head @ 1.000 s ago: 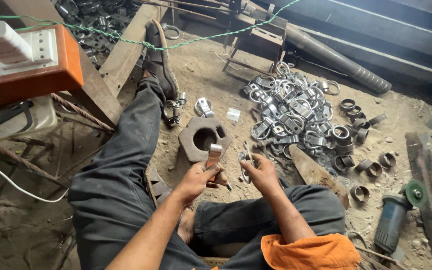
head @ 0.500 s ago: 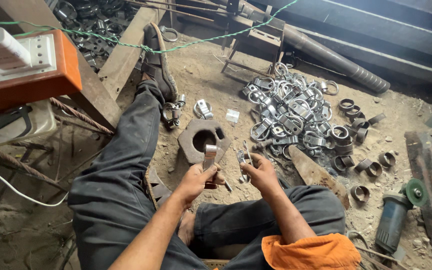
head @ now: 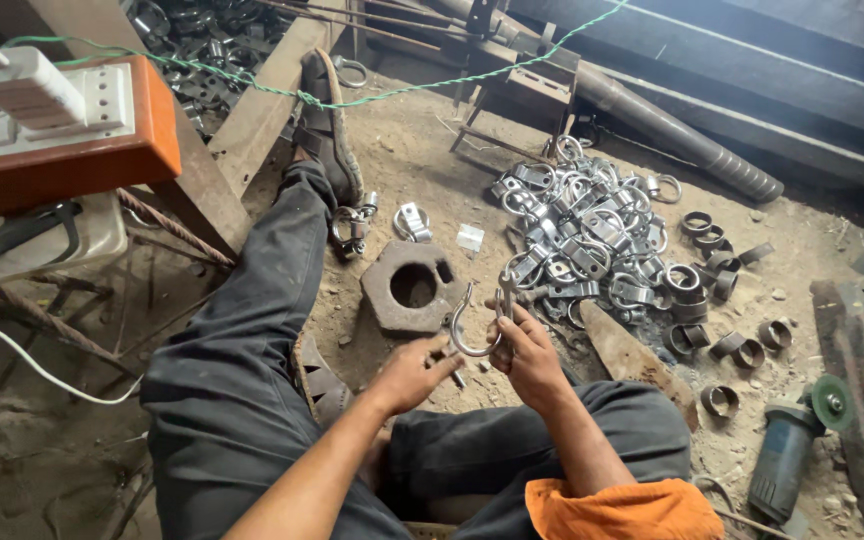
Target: The person assembles metal hardware components by hand, using a hammer and wrench to secure parts on a metal block. They repeatedly pick up parts, align them, strike them into place, and tighten fasteners.
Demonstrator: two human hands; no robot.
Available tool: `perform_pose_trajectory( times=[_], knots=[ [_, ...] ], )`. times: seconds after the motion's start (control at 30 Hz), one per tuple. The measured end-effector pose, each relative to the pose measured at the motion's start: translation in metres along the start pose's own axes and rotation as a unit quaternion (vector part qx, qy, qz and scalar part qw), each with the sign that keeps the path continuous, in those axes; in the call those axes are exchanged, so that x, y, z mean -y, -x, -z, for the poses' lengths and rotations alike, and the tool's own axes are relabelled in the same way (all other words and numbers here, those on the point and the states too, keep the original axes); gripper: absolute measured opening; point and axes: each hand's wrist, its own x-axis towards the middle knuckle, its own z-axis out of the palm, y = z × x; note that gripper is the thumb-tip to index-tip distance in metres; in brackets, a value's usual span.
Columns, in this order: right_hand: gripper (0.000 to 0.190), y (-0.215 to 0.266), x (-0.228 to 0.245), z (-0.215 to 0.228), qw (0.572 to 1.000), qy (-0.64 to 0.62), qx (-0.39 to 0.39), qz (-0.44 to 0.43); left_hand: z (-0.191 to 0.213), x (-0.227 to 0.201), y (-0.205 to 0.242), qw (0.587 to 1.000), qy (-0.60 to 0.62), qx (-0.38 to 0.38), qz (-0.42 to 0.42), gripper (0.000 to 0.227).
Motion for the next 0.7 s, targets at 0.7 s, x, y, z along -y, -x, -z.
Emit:
perform_pose_trajectory(
  times=[0.7],
  knots=[
    [0.03,-0.02,-0.046,0.026,0.972,0.179,-0.14,-0.055,0.02,-0.03,0.0,0.969,0.23,-0.083,0.029,0.018]
  ],
)
